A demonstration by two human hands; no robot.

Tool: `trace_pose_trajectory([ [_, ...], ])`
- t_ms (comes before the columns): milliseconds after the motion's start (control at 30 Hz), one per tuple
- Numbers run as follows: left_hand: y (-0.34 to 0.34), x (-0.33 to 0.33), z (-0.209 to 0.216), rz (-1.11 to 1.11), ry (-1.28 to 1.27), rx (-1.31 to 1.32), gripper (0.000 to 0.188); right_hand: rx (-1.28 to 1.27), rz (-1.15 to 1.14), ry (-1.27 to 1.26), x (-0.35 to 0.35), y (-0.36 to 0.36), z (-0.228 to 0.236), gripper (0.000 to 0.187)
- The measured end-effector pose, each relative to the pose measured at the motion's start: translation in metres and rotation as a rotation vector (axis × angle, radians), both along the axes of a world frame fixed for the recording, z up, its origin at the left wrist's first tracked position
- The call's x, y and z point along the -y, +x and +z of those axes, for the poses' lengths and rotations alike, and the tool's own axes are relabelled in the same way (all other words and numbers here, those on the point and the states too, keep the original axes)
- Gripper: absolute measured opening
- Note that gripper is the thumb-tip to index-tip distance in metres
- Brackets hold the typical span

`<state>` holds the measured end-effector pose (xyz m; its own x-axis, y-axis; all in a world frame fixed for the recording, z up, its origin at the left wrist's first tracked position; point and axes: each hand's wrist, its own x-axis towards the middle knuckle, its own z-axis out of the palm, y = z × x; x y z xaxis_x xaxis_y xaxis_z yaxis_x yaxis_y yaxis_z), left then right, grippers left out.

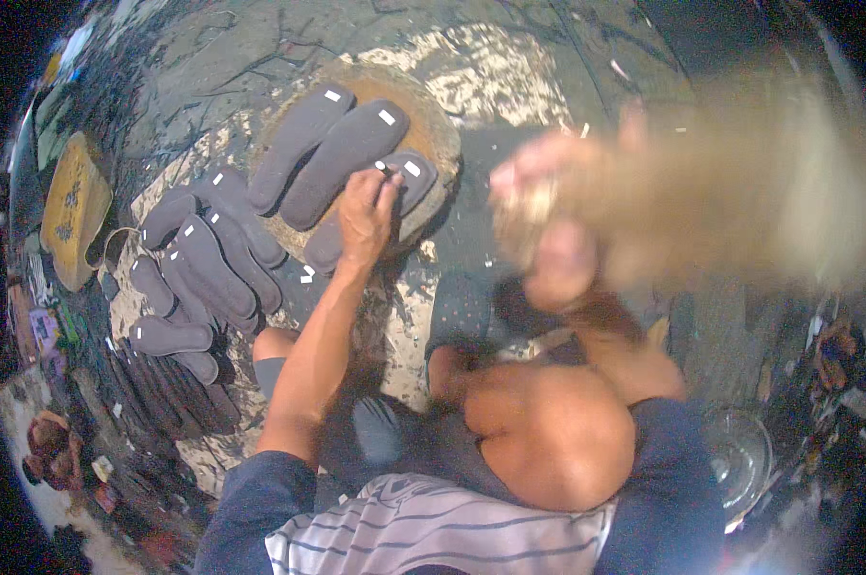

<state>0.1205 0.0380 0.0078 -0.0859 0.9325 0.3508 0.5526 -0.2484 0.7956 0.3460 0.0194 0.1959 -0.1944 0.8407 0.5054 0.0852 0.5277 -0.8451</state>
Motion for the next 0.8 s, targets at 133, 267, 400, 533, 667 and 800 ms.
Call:
trace_pose_trajectory([
  [133,0.0,0.009,-0.012,-0.054,-0.083,-0.031,0.02,0.965,0.294,-0.73,0.012,0.021,-0.111,0.054],
  [267,-0.008,0.008,-0.004,-0.013,-0.071,-0.141,0.018,-0.089,0.364,-1.145,0.011,-0.001,-0.094,0.049],
  [400,-0.002,0.001,0.003,0.197,-0.149,0.41,0.021,-0.161,0.257,-1.269,0.028,-0.002,-0.133,0.057],
  [533,-0.039,-0.028,0.013,0.423,-0.213,0.803,0.027,-0.237,0.225,-1.313,0.023,0.003,-0.141,0.05],
  [667,-0.094,-0.044,0.006,0.334,-0.193,0.117,0.032,-0.267,0.219,-1.38,0.015,0.006,-0.139,0.045],
  [800,-0.077,-0.049,0.018,0.233,-0.216,0.161,0.029,-0.27,0.221,-1.389,0.01,0.008,-0.132,0.051],
])
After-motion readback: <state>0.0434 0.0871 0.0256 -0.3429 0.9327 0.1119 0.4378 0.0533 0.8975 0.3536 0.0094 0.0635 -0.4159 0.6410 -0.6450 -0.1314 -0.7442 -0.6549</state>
